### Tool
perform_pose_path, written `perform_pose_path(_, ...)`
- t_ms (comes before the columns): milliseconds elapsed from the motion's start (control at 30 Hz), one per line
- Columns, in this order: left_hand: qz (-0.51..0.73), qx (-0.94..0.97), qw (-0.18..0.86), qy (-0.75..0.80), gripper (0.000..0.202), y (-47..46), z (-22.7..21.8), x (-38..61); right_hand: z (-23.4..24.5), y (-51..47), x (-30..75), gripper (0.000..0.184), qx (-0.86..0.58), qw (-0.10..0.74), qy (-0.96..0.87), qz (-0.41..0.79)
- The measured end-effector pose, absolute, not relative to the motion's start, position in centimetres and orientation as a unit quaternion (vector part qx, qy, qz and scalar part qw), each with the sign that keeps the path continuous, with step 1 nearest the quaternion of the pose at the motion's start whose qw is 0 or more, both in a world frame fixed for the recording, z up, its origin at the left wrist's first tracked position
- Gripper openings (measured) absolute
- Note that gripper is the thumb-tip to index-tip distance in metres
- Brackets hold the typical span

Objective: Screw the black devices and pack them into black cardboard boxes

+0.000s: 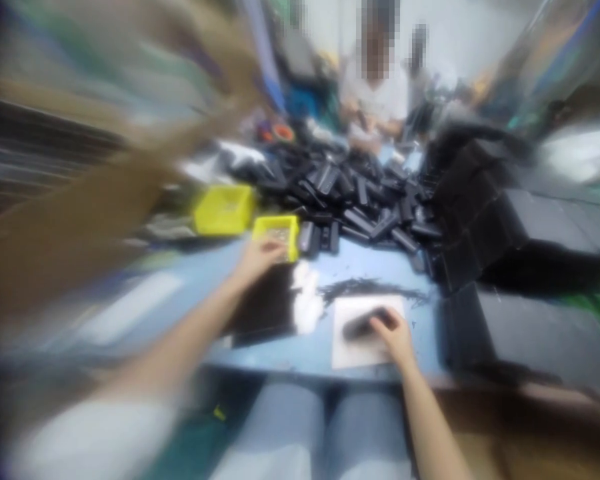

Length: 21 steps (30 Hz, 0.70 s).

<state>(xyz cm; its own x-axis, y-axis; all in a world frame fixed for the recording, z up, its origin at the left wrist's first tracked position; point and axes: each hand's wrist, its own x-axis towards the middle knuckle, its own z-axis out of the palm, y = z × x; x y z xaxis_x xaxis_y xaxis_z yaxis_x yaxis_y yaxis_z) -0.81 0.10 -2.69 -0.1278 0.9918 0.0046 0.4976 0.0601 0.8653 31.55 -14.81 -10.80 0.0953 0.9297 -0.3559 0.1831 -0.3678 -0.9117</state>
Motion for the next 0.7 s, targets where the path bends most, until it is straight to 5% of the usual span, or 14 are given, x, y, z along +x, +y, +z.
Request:
perform_pose_path(167,0.463,0.337,0.651,0.498,0.032,-11.4,-4.1,6.1,-5.9,-13.3,26.9,0.075,-0.511,0.575,-0.341,0.540)
perform_pose_path(333,0.481,0.409,0.577,0.518,0.022,-15.6,-3.6,8.9,-1.8,-11.8,22.3,0.068,-0.442,0.660,-0.268,0.546)
perform_pose_path(700,0.509,0.444,0.523,0.520,0.026,-16.1,-5.0,8.9,-3.4,-12.6,20.9,0.067,-0.456,0.649,-0.191,0.579)
